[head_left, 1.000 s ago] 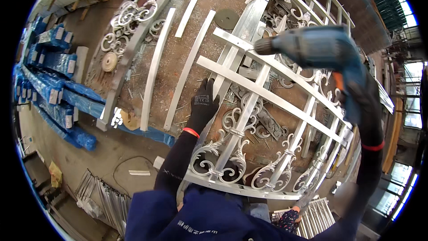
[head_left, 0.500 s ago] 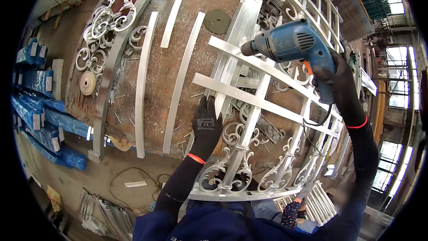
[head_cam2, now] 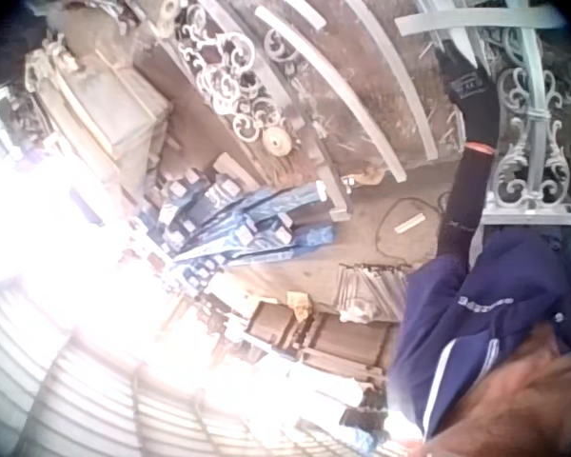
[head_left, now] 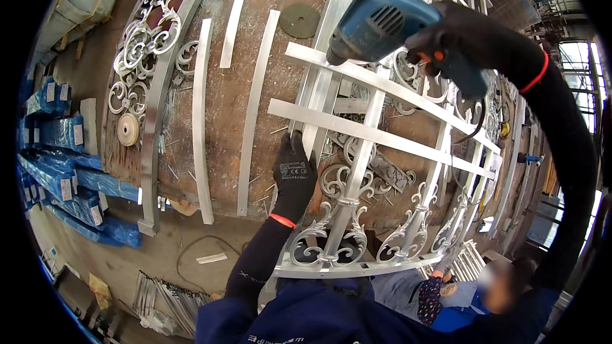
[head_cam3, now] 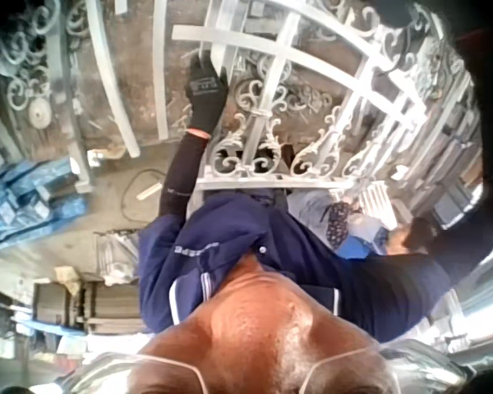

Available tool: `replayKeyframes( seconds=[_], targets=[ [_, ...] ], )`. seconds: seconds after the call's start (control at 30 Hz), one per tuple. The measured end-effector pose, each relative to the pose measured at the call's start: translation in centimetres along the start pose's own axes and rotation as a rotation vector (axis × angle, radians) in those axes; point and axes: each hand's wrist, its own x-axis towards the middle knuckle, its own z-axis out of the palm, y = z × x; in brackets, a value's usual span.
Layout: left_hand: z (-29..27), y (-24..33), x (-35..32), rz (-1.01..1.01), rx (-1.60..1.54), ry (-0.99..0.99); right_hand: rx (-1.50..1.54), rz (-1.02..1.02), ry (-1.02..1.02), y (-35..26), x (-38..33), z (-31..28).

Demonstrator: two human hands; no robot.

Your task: The person uses a power drill to fasten screws into a white ornate metal gate frame. They align metal bars and decorative pieces, then secure them with the drill. A coworker is visible nearby.

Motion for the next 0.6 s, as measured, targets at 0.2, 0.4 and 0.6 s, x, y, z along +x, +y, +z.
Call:
replayKeyframes(
  seconds=[0.2, 0.4, 0.6],
  targets=[
    [-0.5, 0.5, -0.2, -0.092, 0.04, -0.05, -0.47, -0.071, 0.084, -2.9, 0.4, 1.9],
    [-0.9, 0.9, -0.2, -0.137, 0.123, -0.114, -0.467, -0.047, 0.029, -1.0, 1.3, 2.1],
    [-0.6, 0.2, -0.2, -0.078, 0.086, -0.07, -0.426, -0.067, -0.024, -1.5, 1.8, 1.4]
  ],
)
